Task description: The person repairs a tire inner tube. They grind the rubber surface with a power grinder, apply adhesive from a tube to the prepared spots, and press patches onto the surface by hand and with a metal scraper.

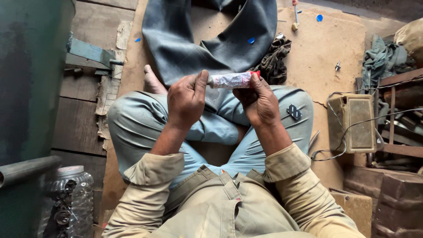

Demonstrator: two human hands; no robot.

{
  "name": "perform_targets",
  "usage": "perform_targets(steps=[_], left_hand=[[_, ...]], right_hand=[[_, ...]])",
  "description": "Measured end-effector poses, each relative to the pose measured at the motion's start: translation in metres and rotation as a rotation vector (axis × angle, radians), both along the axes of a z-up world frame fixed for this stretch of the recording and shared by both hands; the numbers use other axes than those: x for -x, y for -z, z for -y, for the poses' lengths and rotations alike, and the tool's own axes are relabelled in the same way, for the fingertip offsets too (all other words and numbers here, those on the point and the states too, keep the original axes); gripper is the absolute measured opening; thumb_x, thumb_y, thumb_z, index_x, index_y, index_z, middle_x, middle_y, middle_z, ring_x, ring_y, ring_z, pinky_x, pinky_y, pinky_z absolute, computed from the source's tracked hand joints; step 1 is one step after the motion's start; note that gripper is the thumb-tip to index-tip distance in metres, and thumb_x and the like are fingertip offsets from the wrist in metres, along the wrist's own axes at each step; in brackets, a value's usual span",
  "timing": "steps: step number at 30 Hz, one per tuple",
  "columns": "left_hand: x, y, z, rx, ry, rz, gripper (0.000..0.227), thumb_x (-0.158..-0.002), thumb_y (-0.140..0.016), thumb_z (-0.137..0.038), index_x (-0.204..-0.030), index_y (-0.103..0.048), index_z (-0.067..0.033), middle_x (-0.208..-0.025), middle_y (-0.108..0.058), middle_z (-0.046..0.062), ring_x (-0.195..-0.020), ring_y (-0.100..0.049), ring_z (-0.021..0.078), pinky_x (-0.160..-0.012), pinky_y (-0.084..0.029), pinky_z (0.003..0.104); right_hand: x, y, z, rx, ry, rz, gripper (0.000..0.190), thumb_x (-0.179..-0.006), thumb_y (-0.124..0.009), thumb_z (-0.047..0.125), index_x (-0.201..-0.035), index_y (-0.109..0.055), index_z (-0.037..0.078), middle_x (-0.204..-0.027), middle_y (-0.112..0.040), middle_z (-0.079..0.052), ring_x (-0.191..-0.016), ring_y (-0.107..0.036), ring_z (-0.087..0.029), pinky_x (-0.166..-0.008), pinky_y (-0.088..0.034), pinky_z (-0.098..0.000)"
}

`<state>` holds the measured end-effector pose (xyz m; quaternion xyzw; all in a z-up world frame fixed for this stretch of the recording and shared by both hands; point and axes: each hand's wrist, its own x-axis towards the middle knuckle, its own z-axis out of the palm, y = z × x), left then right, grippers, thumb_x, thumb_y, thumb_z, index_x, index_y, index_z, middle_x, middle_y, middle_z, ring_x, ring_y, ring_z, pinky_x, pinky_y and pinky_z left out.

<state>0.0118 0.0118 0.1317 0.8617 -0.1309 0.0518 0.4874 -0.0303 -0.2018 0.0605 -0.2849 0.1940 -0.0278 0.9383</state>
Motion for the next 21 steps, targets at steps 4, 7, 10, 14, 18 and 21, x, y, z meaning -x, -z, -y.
perform_targets(steps=[4,7,10,14,18,21], left_hand=[[-0.002,-0.002,-0.004,0.064,0.021,-0.029,0.040,-0.105,-0.063,-0.034,-0.082,-0.060,-0.0009,-0.079,-0.061,0.016,-0.071,-0.062,0.0315,-0.068,-0.048,0.043],[-0.003,-0.002,-0.001,0.121,0.068,0.067,0.032,-0.106,-0.061,-0.027,-0.089,-0.057,0.0004,-0.085,-0.059,0.016,-0.074,-0.061,0.0311,-0.068,-0.050,0.042],[-0.003,0.000,0.002,0.036,0.014,-0.022,0.034,-0.108,-0.059,-0.028,-0.087,-0.058,-0.0016,-0.084,-0.060,0.015,-0.076,-0.061,0.0313,-0.071,-0.049,0.042],[-0.003,-0.001,0.001,0.107,0.012,-0.033,0.029,-0.104,-0.060,-0.028,-0.090,-0.059,-0.0029,-0.085,-0.061,0.014,-0.074,-0.063,0.0303,-0.069,-0.050,0.041],[-0.001,0.008,0.003,0.122,0.046,0.086,0.029,-0.107,-0.054,-0.025,-0.092,-0.056,-0.0004,-0.086,-0.060,0.014,-0.077,-0.062,0.0306,-0.071,-0.050,0.042],[-0.003,0.032,0.008,0.110,0.017,-0.028,0.037,-0.113,-0.054,-0.030,-0.087,-0.058,-0.0033,-0.076,-0.058,0.006,-0.072,-0.059,0.0227,-0.068,-0.048,0.038]], right_hand=[[-0.003,0.010,0.002,-0.003,0.002,-0.047,0.021,-0.103,-0.064,0.024,-0.111,-0.071,0.005,-0.100,-0.075,-0.009,-0.092,-0.073,-0.024,-0.087,-0.061,-0.0417],[-0.005,0.016,0.002,-0.009,-0.010,-0.032,0.020,-0.104,-0.065,0.023,-0.110,-0.071,0.005,-0.100,-0.075,-0.008,-0.093,-0.073,-0.024,-0.087,-0.061,-0.0423],[-0.003,0.020,0.001,-0.009,-0.013,-0.051,0.020,-0.103,-0.065,0.024,-0.109,-0.071,0.006,-0.099,-0.075,-0.008,-0.092,-0.073,-0.023,-0.086,-0.061,-0.0419],[-0.003,0.019,0.002,0.003,-0.014,-0.074,0.020,-0.103,-0.065,0.025,-0.107,-0.071,0.007,-0.098,-0.075,-0.007,-0.092,-0.073,-0.023,-0.087,-0.062,-0.0421],[-0.004,0.020,0.002,0.005,-0.022,-0.069,0.020,-0.103,-0.066,0.026,-0.107,-0.070,0.007,-0.100,-0.074,-0.007,-0.094,-0.073,-0.022,-0.088,-0.062,-0.0422],[-0.003,0.024,0.001,-0.029,-0.026,-0.101,0.021,-0.103,-0.066,0.027,-0.107,-0.070,0.006,-0.102,-0.074,-0.007,-0.095,-0.073,-0.023,-0.089,-0.062,-0.0418]])
